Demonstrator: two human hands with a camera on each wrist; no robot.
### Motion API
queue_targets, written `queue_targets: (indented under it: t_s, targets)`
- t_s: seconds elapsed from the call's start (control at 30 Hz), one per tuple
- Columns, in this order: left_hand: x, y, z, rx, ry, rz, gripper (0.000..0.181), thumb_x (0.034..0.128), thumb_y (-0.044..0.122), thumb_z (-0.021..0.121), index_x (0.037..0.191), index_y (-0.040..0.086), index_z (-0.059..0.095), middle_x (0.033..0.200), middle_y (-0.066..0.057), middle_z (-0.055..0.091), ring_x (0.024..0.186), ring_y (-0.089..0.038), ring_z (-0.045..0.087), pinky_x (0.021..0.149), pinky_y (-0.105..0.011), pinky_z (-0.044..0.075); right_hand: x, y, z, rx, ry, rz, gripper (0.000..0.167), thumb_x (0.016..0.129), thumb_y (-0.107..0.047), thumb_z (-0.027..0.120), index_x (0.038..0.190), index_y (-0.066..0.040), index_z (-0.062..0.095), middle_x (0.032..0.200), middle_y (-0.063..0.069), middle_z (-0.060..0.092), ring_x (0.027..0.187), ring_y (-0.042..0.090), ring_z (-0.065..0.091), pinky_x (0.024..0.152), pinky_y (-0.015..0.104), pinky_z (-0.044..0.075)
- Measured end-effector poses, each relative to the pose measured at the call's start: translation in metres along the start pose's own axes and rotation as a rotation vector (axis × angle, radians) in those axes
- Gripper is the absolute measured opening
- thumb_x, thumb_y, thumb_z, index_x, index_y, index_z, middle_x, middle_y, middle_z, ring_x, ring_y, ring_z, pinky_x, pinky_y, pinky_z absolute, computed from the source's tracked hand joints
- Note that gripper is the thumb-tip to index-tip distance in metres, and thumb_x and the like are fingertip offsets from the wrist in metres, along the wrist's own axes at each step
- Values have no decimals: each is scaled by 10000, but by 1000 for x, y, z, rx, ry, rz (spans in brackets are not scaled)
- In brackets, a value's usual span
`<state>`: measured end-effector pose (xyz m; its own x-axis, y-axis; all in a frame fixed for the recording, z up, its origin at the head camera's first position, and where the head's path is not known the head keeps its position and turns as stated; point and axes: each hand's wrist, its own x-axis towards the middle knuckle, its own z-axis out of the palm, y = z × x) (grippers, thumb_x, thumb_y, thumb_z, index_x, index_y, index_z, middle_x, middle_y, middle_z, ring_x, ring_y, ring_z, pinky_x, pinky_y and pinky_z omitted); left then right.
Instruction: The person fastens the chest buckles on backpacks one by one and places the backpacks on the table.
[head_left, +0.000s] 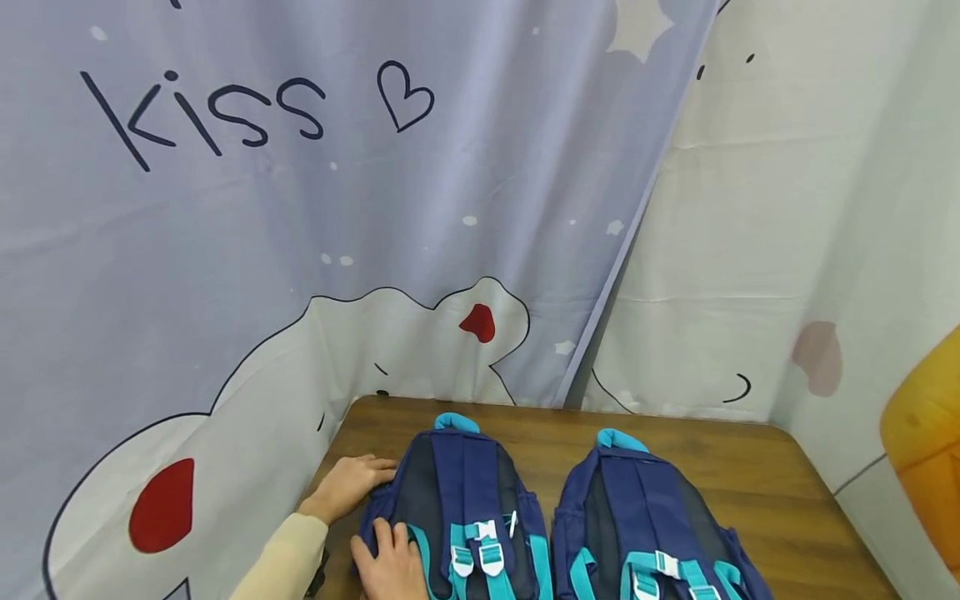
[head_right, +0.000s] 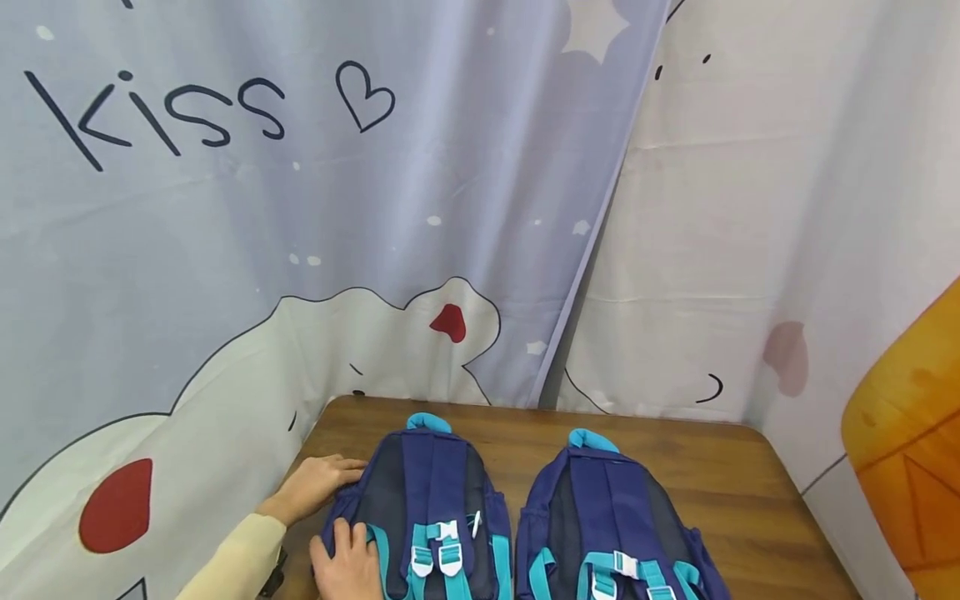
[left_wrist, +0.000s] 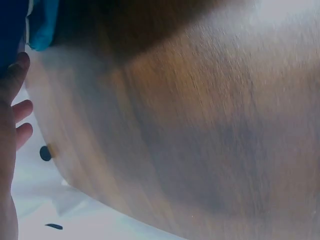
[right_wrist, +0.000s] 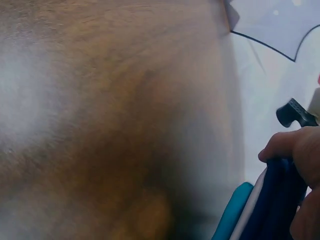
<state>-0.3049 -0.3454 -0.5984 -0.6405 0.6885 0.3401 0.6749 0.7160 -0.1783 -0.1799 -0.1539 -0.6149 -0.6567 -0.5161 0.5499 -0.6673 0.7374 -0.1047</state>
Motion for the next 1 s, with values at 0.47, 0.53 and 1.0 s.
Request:
queue_targets:
  t_s: [0.47,0.53,1.0]
  targets:
    - [2,4,12,151,-115,35,399,827,44,840,1139,287,781,997,64,787,831,-150,726,642,-296,586,-17,-7,28,31,-96,76,326,966,-456,713,1238,-277,701,1311,61,571,969,215,435,647,283,419]
    - [1,5,11,152,-139,17,432,824,24,837,1160,287,766,992,58,783,827,-160,723,642,-308,587,-15,-8,26,53,-140,94,372,930,-443,759,1250,-263,695,1333,66,566,994,222,439,670,299,445]
    - [10,29,-6,-10,-227,-341,433,890,61,789,1313,138,728,1168,-83,747,1061,-304,702,852,-477,602,-23,25,-15,474,-309,-153,476,1091,-491,519,1369,-135,668,1424,133,629,1193,228,617,878,292,552]
